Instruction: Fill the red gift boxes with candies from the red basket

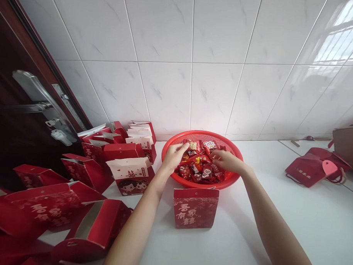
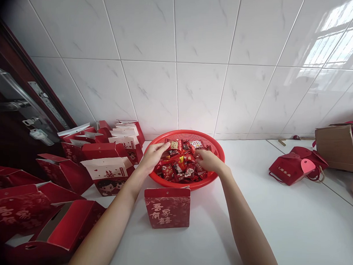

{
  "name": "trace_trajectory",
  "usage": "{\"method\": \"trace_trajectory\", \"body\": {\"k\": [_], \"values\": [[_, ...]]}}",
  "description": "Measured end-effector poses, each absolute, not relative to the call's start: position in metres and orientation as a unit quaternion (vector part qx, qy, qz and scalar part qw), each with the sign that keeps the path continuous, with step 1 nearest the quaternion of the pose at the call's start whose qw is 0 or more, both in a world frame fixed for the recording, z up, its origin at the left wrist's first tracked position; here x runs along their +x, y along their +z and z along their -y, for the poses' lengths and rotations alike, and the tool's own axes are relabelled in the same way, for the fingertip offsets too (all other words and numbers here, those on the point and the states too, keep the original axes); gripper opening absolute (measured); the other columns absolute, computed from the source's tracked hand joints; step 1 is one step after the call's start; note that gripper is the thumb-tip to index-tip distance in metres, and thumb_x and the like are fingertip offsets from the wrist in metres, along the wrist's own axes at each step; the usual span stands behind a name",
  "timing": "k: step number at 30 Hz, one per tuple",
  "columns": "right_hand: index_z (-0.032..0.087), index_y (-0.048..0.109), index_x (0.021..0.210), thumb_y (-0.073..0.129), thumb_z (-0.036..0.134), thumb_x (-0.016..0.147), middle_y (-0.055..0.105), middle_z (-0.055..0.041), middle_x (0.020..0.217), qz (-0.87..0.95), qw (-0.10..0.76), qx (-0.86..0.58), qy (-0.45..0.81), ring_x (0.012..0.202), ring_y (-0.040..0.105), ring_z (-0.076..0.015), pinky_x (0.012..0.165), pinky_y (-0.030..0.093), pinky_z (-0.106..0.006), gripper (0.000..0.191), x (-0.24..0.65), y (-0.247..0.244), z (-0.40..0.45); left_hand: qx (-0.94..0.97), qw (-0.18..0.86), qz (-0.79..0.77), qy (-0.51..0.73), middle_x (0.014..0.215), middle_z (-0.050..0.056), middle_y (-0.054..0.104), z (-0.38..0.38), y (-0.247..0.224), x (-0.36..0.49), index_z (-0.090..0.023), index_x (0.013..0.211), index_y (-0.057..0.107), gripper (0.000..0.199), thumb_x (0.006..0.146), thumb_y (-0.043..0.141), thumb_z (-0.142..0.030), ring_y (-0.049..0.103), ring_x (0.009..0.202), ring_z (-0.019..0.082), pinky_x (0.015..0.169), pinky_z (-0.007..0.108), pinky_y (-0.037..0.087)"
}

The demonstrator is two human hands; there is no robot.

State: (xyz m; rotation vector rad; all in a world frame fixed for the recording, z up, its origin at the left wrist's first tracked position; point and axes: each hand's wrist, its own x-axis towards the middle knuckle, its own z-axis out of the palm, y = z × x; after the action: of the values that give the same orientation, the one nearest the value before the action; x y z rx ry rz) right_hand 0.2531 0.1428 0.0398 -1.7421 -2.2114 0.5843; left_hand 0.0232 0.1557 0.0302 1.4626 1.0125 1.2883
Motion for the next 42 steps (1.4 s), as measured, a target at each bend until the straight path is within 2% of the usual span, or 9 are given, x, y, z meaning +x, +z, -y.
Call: {"method": "trace_trajectory", "body": {"k": [5,10,14,19,26,30,32,36,42], "values": [[0.028,0.062,0.136,0.065,0.017,0.081,0.064,-0.0102,0.133,0.78,-0.005,-0.585,0.22,0.118,0.061,-0.0319,0.087,0.05,-0.035,0.056,0.247,0.042,-0.137,0.599,0.446,-0.414,0.521,0.062,-0.003,0.046,-0.157,0.029,0.024,-0.018,0.06,0.055,0.052,0.071,0.072,-0.065,0.041,0.063,0.013,0.062,0.026,0.033],[0.029,0.072,0.123,0.065,0.013,0.079,0.066,-0.0083,0.127,0.787,-0.032,-0.574,0.226,0.114,0.062,-0.0289,0.085,0.049,-0.032,0.047,0.245,0.043,-0.136,0.594,0.452,-0.41,0.524,0.062,-0.003,0.046,-0.159,0.028,0.024,-0.019,0.059,0.052,0.05,0.071,0.072,-0.063,0.04,0.063,0.013,0.062,0.027,0.033],[0.022,0.077,0.098,0.063,0.006,0.075,0.071,-0.008,0.11,0.779,-0.002,-0.583,0.23,0.097,0.066,-0.0256,0.072,0.049,-0.028,0.032,0.246,0.042,-0.138,0.59,0.455,-0.412,0.525,0.062,-0.002,0.049,-0.158,0.029,0.025,-0.019,0.06,0.056,0.05,0.069,0.073,-0.065,0.043,0.064,0.014,0.064,0.027,0.035],[0.022,0.074,0.084,0.056,-0.003,0.068,0.072,-0.0042,0.094,0.792,0.056,-0.556,0.248,0.089,0.065,-0.0222,0.069,0.047,-0.027,0.035,0.252,0.04,-0.14,0.58,0.467,-0.408,0.528,0.064,-0.002,0.054,-0.157,0.031,0.026,-0.019,0.061,0.058,0.051,0.064,0.075,-0.066,0.049,0.069,0.016,0.068,0.027,0.038],[0.022,0.064,0.092,0.063,0.008,0.067,0.067,-0.0029,0.096,0.795,0.21,-0.504,0.264,0.087,0.063,-0.0207,0.07,0.051,-0.031,0.029,0.259,0.036,-0.145,0.578,0.464,-0.421,0.523,0.063,-0.003,0.047,-0.156,0.032,0.026,-0.02,0.06,0.053,0.046,0.068,0.073,-0.06,0.044,0.066,0.015,0.066,0.028,0.035],[0.022,0.065,0.097,0.068,0.01,0.064,0.066,-0.0039,0.1,0.78,0.274,-0.498,0.262,0.094,0.063,-0.023,0.08,0.054,-0.037,0.035,0.256,0.037,-0.145,0.588,0.445,-0.427,0.523,0.061,-0.005,0.037,-0.156,0.032,0.025,-0.02,0.058,0.047,0.048,0.068,0.073,-0.059,0.035,0.063,0.013,0.062,0.027,0.029],[0.022,0.068,0.098,0.069,0.009,0.064,0.067,-0.0063,0.106,0.769,0.301,-0.499,0.263,0.098,0.065,-0.0247,0.086,0.055,-0.041,0.037,0.254,0.038,-0.146,0.591,0.439,-0.432,0.521,0.06,-0.005,0.034,-0.155,0.032,0.025,-0.021,0.056,0.042,0.049,0.069,0.072,-0.057,0.032,0.061,0.012,0.06,0.027,0.027],[0.021,0.071,0.087,0.07,0.012,0.064,0.064,-0.01,0.123,0.749,0.357,-0.493,0.262,0.108,0.065,-0.0276,0.093,0.054,-0.042,0.025,0.253,0.037,-0.148,0.598,0.436,-0.436,0.513,0.061,-0.004,0.034,-0.155,0.032,0.025,-0.021,0.056,0.04,0.046,0.071,0.07,-0.053,0.032,0.06,0.012,0.059,0.028,0.025],[0.023,0.054,0.085,0.066,0.018,0.067,0.071,-0.003,0.088,0.713,0.437,-0.47,0.283,0.088,0.069,-0.0235,0.076,0.055,-0.037,0.022,0.253,0.038,-0.147,0.606,0.432,-0.436,0.506,0.059,-0.005,0.033,-0.154,0.032,0.025,-0.021,0.054,0.039,0.046,0.073,0.068,-0.051,0.032,0.058,0.012,0.058,0.028,0.024]]}}
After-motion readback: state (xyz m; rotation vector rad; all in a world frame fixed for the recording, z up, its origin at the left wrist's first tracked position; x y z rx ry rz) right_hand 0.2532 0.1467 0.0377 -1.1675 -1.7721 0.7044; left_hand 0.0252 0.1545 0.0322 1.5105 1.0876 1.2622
